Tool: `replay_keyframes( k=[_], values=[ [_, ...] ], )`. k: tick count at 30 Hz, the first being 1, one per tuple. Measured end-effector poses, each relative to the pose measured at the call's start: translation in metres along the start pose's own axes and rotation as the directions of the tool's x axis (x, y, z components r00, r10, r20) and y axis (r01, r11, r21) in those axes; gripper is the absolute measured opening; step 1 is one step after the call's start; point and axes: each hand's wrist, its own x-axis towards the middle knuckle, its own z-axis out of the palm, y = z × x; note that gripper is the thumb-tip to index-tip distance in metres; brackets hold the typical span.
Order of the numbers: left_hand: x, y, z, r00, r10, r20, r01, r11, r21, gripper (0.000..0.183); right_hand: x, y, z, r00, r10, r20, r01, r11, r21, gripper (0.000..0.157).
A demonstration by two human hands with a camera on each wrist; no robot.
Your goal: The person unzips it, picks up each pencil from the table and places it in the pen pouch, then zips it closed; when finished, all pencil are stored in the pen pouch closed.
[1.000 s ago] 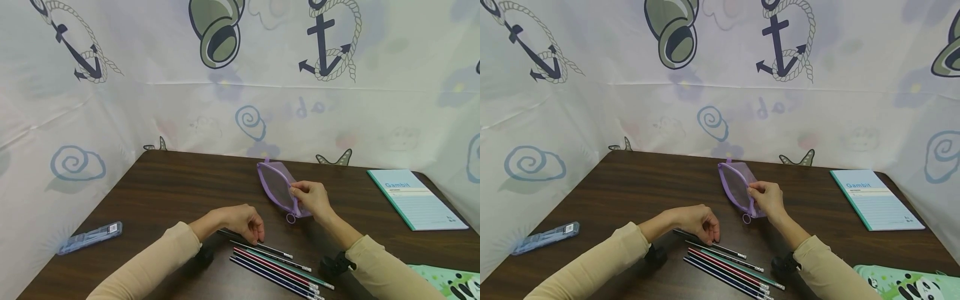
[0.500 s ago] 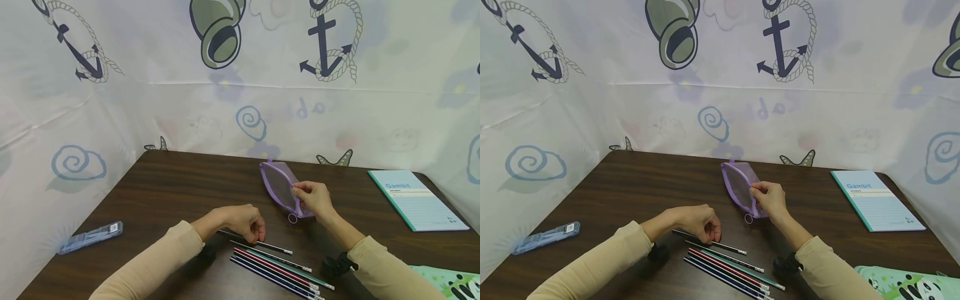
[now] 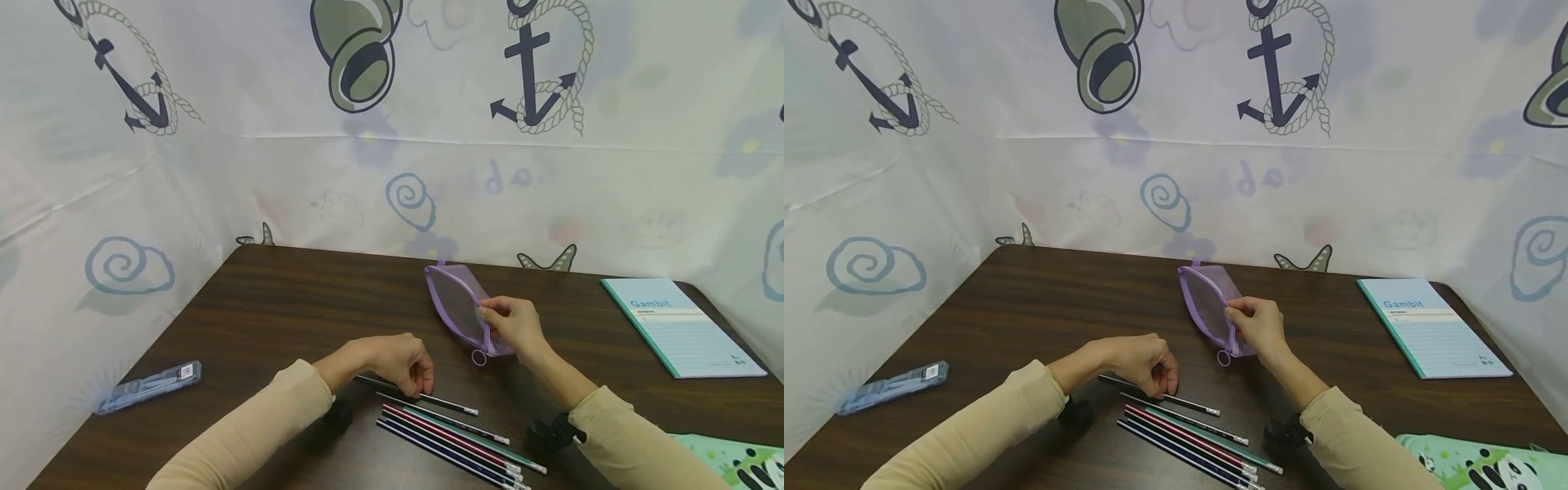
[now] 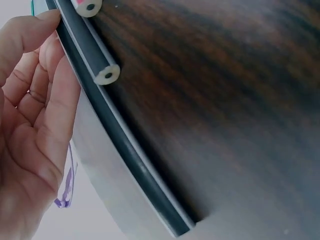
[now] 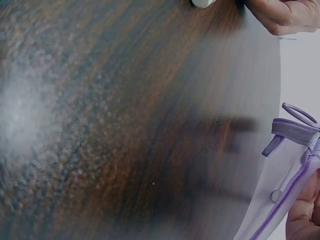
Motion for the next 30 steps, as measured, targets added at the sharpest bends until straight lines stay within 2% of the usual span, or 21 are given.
replay_keyframes(
  k=[15,20,23,26,28,30],
  values=[
    [0.004,0.001,0.0,1.0,0.01,0.006,-0.01,0.999,0.032,0.015,0.0,0.001,-0.001,1.0,0.015,0.003,-0.015,1.0,0.011,0.02],
    [0.004,0.001,-0.006,1.0,0.01,-0.009,-0.01,0.999,0.043,0.015,0.0,0.001,-0.002,1.0,0.018,0.007,-0.018,1.0,0.011,0.021],
    [0.0,0.0,-0.016,0.999,-0.01,-0.039,0.009,1.0,-0.023,0.015,0.0,0.001,-0.002,1.0,0.019,0.013,-0.019,1.0,0.011,0.021],
    [-0.005,-0.002,-0.028,0.997,-0.058,-0.06,0.048,0.987,-0.15,0.013,0.0,0.002,-0.003,1.0,0.019,0.013,-0.019,1.0,0.015,0.021],
    [-0.008,-0.005,-0.034,0.993,-0.104,-0.063,0.087,0.968,-0.237,0.012,0.0,0.002,-0.003,1.0,0.02,0.011,-0.02,1.0,0.017,0.021],
    [-0.01,-0.008,-0.037,0.985,-0.162,-0.066,0.131,0.934,-0.333,0.012,0.0,0.003,-0.004,1.0,0.021,0.009,-0.021,1.0,0.022,0.021]
  ],
)
